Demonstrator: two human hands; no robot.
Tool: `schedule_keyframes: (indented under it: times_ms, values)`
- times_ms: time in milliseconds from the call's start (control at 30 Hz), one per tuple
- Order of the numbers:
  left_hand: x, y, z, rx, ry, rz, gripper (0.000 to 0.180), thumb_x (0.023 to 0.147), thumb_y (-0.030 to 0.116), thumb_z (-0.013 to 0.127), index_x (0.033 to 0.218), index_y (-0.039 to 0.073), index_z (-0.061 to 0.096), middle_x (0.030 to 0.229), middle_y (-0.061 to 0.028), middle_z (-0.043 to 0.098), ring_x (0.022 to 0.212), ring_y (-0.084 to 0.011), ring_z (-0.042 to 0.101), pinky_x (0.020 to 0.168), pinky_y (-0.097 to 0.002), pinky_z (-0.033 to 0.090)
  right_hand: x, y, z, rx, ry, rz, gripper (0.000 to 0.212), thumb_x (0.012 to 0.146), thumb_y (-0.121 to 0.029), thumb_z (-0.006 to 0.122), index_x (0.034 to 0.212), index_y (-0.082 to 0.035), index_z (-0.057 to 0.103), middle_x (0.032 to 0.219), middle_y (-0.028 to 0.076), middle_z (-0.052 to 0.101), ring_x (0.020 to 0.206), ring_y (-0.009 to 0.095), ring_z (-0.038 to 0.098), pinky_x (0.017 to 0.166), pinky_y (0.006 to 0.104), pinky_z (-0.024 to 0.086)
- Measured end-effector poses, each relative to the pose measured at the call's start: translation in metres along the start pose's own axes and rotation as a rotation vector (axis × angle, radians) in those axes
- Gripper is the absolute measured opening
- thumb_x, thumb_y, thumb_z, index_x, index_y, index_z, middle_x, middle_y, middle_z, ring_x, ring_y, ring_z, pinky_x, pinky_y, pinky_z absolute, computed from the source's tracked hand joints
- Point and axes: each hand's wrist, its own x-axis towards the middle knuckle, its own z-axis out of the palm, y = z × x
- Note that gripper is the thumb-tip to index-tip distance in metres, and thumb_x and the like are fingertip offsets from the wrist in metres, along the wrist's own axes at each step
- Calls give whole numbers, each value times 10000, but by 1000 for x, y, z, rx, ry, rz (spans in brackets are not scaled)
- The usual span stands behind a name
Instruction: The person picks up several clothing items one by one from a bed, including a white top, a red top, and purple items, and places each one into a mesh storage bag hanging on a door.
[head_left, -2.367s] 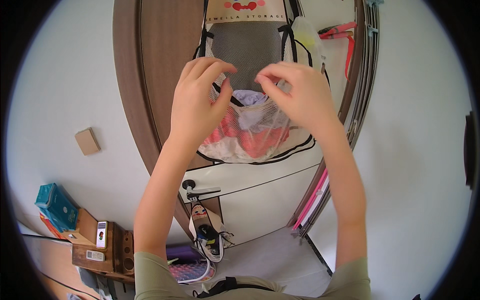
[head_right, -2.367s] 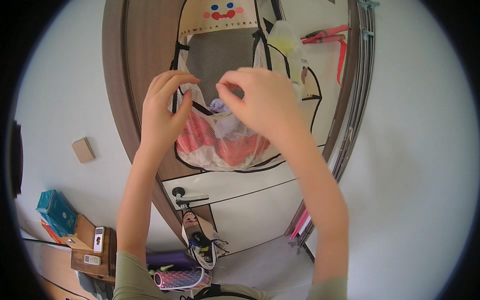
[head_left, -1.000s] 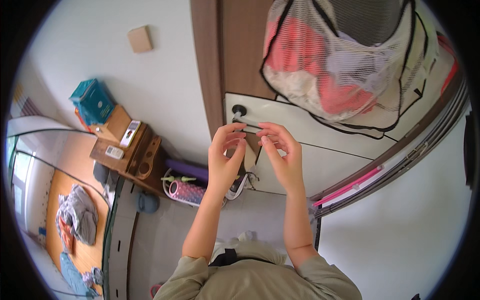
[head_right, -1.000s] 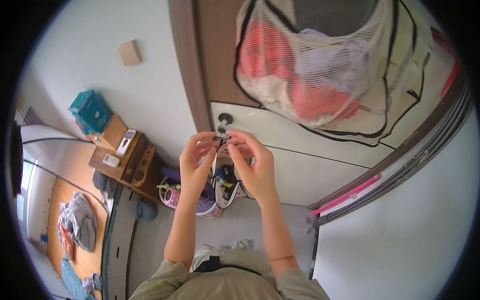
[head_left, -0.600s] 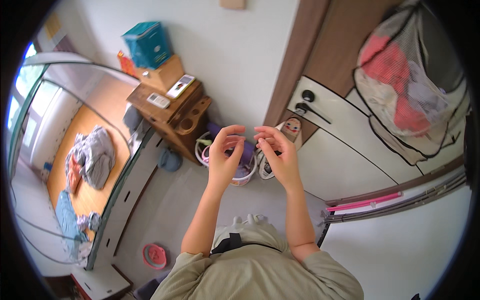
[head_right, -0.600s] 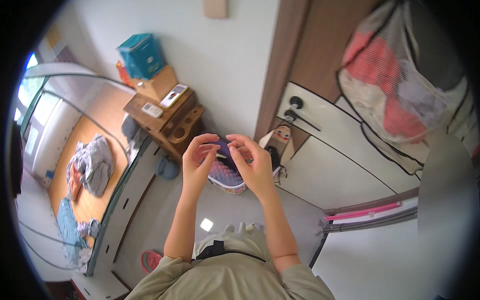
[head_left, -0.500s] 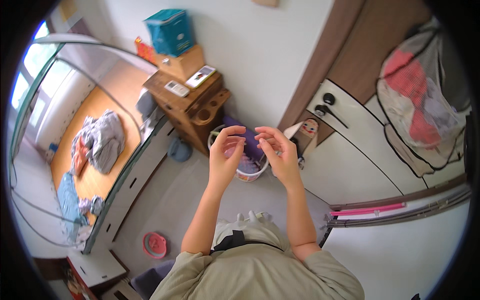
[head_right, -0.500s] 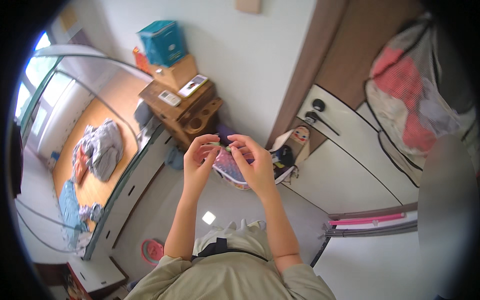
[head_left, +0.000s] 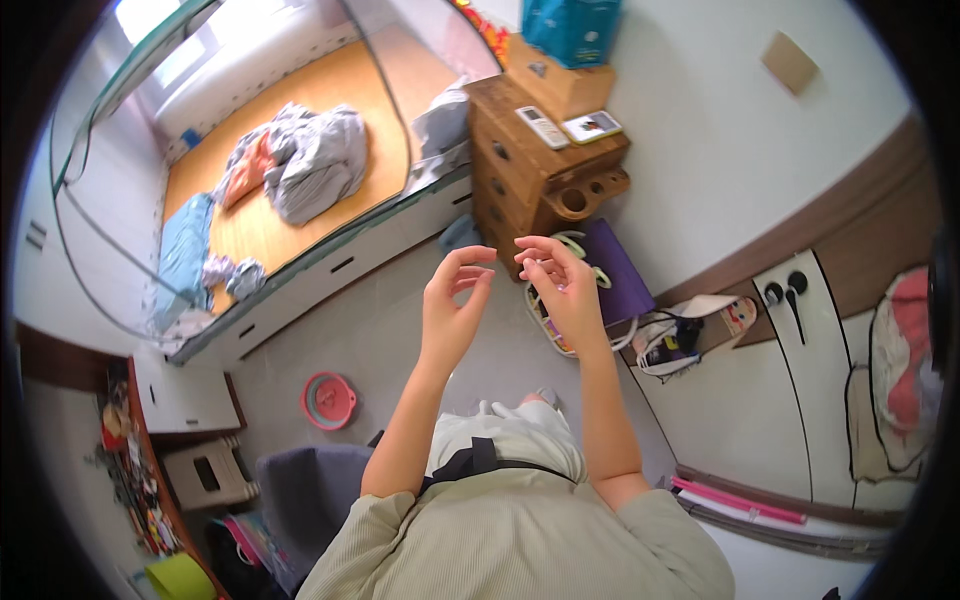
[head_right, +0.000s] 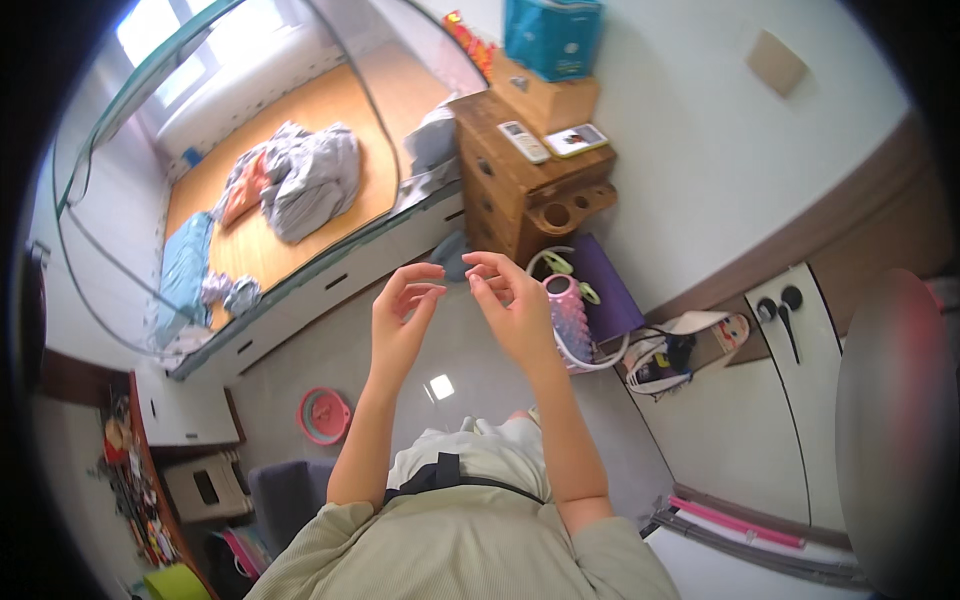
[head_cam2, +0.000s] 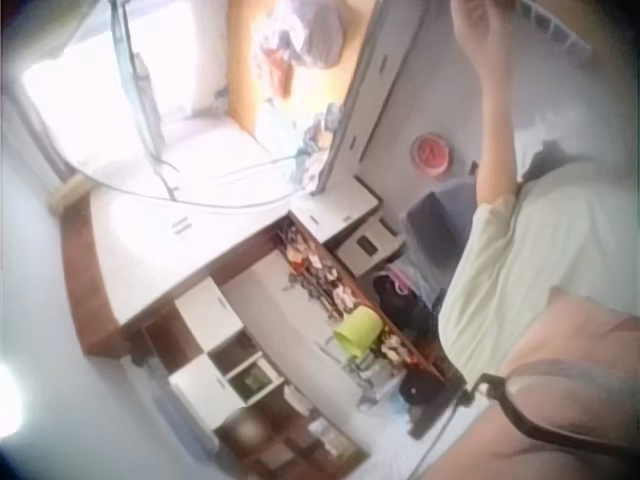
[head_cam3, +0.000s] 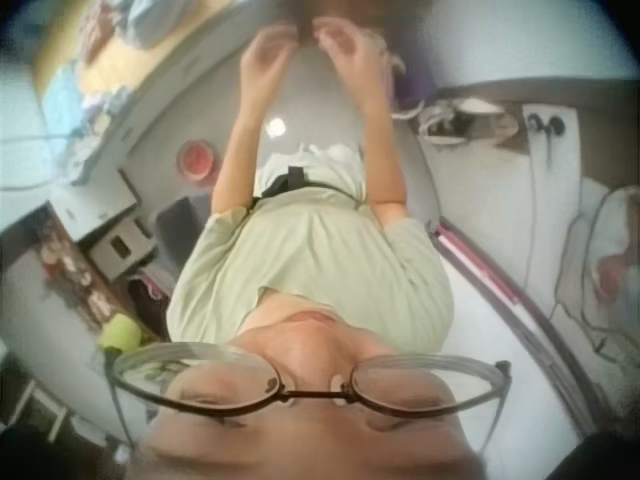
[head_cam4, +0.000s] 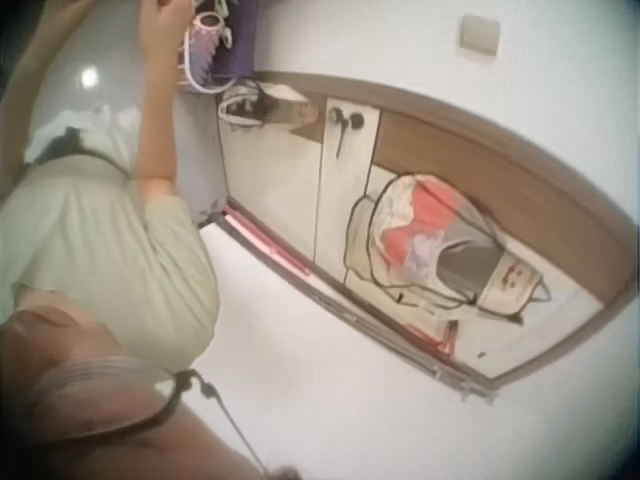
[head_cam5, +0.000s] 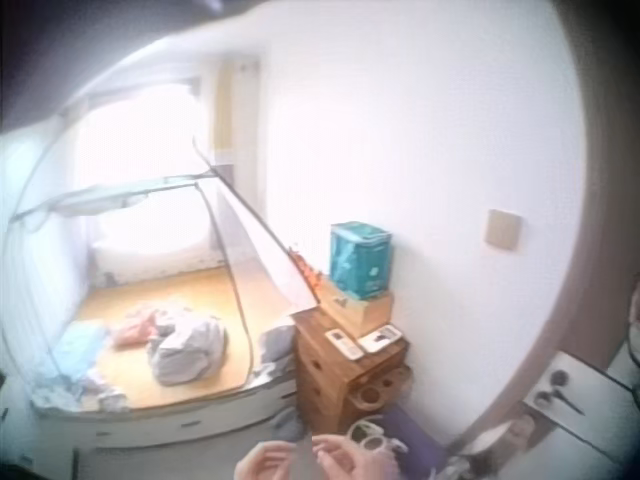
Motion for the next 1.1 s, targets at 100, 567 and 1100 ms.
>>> schedule_keyframes:
  times_ms: [100,567,1100]
  values:
    - [-3,-5,-36,11,112,-18,198,810,5,538,1004,15,578,986,-59,617,864,-146,596,795,-280,471,16,1,36,10,-118,-5,228,843,-94,549,1061,-45,596,859,53,620,746,93,594,675,225,471]
    - [1,-27,-162,166,681,-100,227,793,-12,521,1009,24,583,986,-62,618,832,-152,612,770,-272,475,108,32,177,53,-709,-31,240,825,-121,549,1053,-68,602,874,50,640,752,109,613,679,241,489]
    - [55,-67,-230,224,994,-194,254,813,-26,491,1053,19,559,1023,-61,603,873,-142,607,764,-245,461,213,59,289,130,-1082,-28,231,837,-112,543,1053,-49,596,904,59,636,768,104,602,683,231,474]
